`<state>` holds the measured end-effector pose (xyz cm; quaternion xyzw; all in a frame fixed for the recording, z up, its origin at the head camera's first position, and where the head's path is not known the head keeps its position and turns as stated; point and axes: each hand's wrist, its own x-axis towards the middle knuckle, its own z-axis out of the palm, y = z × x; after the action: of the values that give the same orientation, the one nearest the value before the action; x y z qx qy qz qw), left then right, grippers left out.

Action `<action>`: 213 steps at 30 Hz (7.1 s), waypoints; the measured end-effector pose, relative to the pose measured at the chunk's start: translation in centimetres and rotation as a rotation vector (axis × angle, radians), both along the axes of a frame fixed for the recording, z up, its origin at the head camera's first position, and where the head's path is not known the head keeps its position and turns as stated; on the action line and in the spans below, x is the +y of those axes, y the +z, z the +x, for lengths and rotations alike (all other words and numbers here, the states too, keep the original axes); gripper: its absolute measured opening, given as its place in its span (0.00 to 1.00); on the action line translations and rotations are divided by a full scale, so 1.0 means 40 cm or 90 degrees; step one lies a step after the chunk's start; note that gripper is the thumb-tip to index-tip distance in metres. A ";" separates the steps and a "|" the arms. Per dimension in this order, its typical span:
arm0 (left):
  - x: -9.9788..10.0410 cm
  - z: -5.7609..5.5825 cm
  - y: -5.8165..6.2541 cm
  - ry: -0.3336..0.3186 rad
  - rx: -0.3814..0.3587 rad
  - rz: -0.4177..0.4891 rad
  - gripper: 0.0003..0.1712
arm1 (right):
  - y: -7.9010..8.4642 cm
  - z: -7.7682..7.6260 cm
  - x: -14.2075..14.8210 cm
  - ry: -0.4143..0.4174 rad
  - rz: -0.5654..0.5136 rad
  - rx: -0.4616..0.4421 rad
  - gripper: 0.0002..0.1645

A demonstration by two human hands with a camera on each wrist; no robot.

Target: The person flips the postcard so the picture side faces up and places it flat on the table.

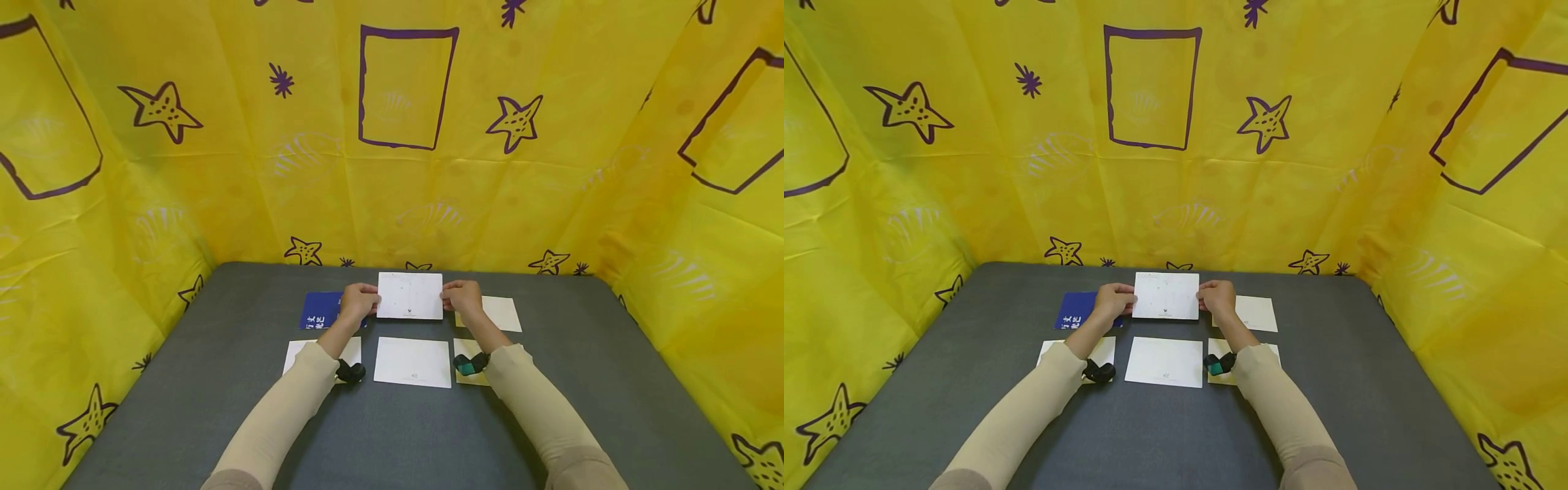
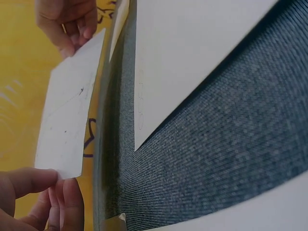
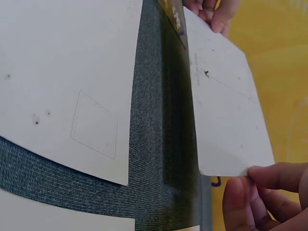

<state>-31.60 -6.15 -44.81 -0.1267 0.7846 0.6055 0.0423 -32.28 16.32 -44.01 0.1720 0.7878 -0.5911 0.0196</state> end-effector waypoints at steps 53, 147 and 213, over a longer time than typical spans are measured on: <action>0.002 0.046 0.043 -0.024 0.080 0.028 0.10 | 0.023 0.052 0.038 0.015 -0.110 0.063 0.14; -0.002 0.054 0.018 -0.005 0.051 0.147 0.13 | -0.008 0.067 0.057 0.058 -0.178 0.076 0.19; -0.009 0.031 -0.022 -0.110 0.006 -0.087 0.18 | -0.050 0.030 0.029 0.078 -0.008 -0.008 0.14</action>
<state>-30.35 -6.51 -45.69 -0.0581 0.8322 0.5453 0.0822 -31.08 17.48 -46.01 0.1273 0.7928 -0.5928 0.0617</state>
